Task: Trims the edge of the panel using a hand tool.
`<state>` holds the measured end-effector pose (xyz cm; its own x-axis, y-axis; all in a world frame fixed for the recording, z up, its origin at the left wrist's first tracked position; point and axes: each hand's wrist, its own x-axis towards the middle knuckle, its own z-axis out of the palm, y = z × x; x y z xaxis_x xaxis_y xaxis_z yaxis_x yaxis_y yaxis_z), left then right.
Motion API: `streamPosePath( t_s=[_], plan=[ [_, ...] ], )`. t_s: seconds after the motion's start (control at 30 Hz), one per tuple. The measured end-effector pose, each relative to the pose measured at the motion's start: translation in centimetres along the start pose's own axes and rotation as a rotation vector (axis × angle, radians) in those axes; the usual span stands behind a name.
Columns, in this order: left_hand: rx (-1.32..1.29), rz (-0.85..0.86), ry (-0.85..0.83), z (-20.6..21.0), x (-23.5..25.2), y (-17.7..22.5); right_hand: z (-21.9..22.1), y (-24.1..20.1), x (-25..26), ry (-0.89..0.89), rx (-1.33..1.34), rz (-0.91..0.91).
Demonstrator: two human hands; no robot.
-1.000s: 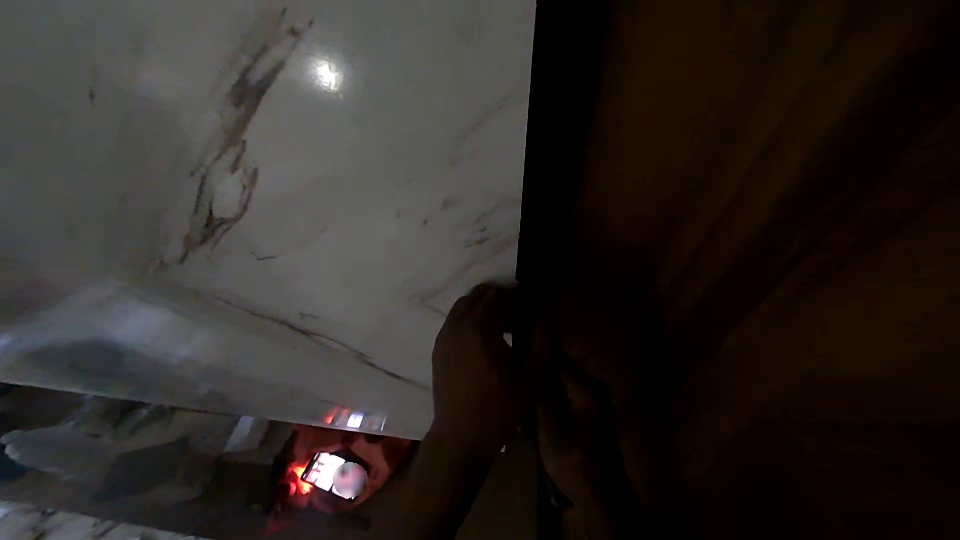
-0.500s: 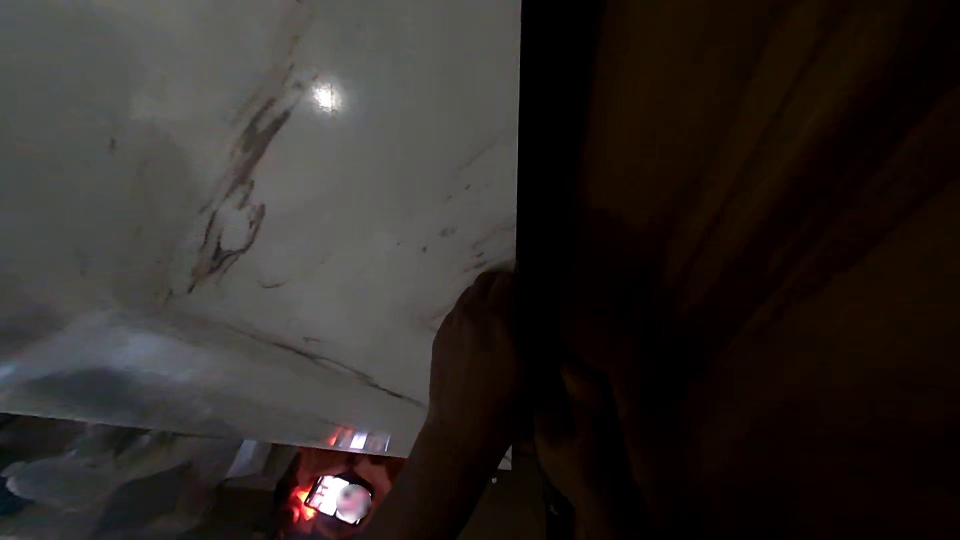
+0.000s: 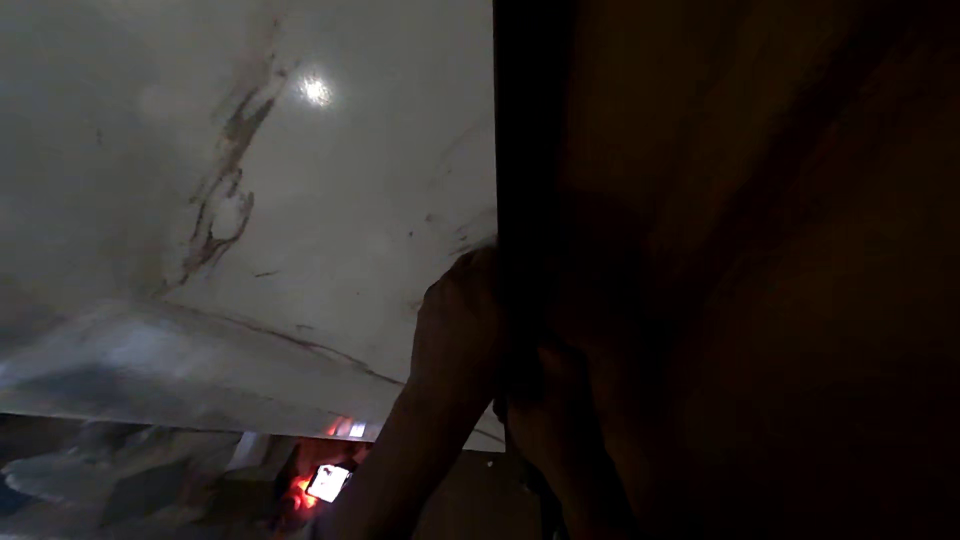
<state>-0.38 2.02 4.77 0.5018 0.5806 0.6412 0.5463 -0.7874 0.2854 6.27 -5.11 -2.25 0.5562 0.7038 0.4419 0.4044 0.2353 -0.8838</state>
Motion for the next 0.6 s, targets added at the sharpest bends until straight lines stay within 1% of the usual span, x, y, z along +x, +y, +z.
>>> streamPosePath(
  t_s=[0.07, 0.13, 0.17, 0.2, 0.27, 0.3, 0.37, 0.47, 0.6],
  plan=[
    [0.009, -0.005, 0.030, -0.1, 0.1, 0.1, -0.1, -0.4, 0.2, 0.009, -0.011, -0.024],
    [0.039, 0.038, 0.086, 0.3, 0.4, -0.3, 0.1, -0.5, 0.2, 0.012, -0.012, -0.057],
    [0.040, 0.041, 0.081, 0.3, 0.5, -0.4, 0.2, -0.5, 0.3, 0.006, -0.009, -0.051],
    [0.041, 0.026, 0.054, 0.0, 0.8, -0.3, 0.3, -0.6, 0.5, -0.001, -0.002, -0.025],
    [0.065, -0.002, 0.001, -0.3, 1.3, 0.0, 0.2, -0.9, 0.5, -0.026, 0.027, 0.091],
    [0.091, 0.022, 0.017, 0.0, 1.4, 0.0, 0.0, -1.0, 0.6, -0.040, 0.044, 0.129],
    [0.105, 0.105, 0.056, 0.1, 1.4, -0.2, -0.2, -1.0, 0.9, -0.040, 0.049, 0.088],
    [0.025, 0.103, 0.051, -1.0, 0.9, 0.1, -0.3, -1.5, 0.8, -0.036, 0.013, 0.022],
    [0.000, 0.046, 0.046, -1.4, 1.4, 0.1, -0.1, -2.4, 1.0, -0.072, 0.007, 0.155]
  ],
)
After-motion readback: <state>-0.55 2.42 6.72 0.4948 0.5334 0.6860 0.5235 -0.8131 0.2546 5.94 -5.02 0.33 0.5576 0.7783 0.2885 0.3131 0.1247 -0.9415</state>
